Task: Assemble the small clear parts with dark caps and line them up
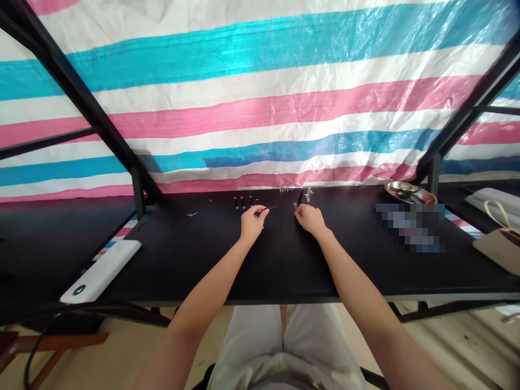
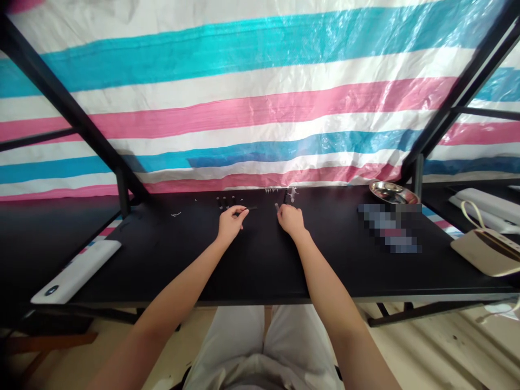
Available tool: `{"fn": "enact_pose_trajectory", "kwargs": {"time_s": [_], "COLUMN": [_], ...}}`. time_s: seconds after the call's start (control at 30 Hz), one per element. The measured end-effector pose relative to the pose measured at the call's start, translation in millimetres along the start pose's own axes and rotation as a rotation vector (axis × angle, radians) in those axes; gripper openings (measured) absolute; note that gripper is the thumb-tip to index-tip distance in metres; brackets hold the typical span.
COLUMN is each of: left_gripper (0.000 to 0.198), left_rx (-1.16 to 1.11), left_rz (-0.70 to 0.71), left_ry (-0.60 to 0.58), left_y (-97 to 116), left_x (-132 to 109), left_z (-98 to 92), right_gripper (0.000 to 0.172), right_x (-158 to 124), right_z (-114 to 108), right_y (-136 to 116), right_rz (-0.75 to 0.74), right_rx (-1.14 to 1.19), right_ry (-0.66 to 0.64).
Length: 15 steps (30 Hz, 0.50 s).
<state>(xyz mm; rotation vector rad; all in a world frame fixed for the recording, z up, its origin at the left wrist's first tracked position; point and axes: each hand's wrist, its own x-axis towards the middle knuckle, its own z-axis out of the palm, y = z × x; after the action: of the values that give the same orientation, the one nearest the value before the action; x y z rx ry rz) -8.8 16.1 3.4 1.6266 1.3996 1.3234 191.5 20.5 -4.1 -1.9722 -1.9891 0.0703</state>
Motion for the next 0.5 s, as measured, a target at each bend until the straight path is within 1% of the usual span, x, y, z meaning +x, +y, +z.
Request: {"fn": "enact_pose_trajectory", "kwargs": {"time_s": [0.07, 0.13, 0.27, 0.5], "left_gripper": [0.023, 0.023, 0.022, 0.022], "left_rx": [-0.008, -0.007, 0.012, -0.019], "left_rz": [0.009, 0.027, 0.055, 0.056], "left_ry": [0.028, 0.026, 0.024, -0.032], "left_y": [-1, -3, -2, 4], "left_x": [-2, -3, -5, -10], "left_z": [-2.4, -1.9, 0.3, 0.4], "right_gripper": [0.01, 0.009, 0.008, 0.008], "right_x": [-3, -6, -8, -12], "right_z": [-1, -3, -5, -10], "right_y": [-7, -14, -19, -21], "right_rz": [-0.147, -0.23, -0.276, -0.285], "right_rx": [0.041, 0.069, 0.1, 0.106], "right_ry": [-0.009, 0.002, 0.026, -0.007]}}
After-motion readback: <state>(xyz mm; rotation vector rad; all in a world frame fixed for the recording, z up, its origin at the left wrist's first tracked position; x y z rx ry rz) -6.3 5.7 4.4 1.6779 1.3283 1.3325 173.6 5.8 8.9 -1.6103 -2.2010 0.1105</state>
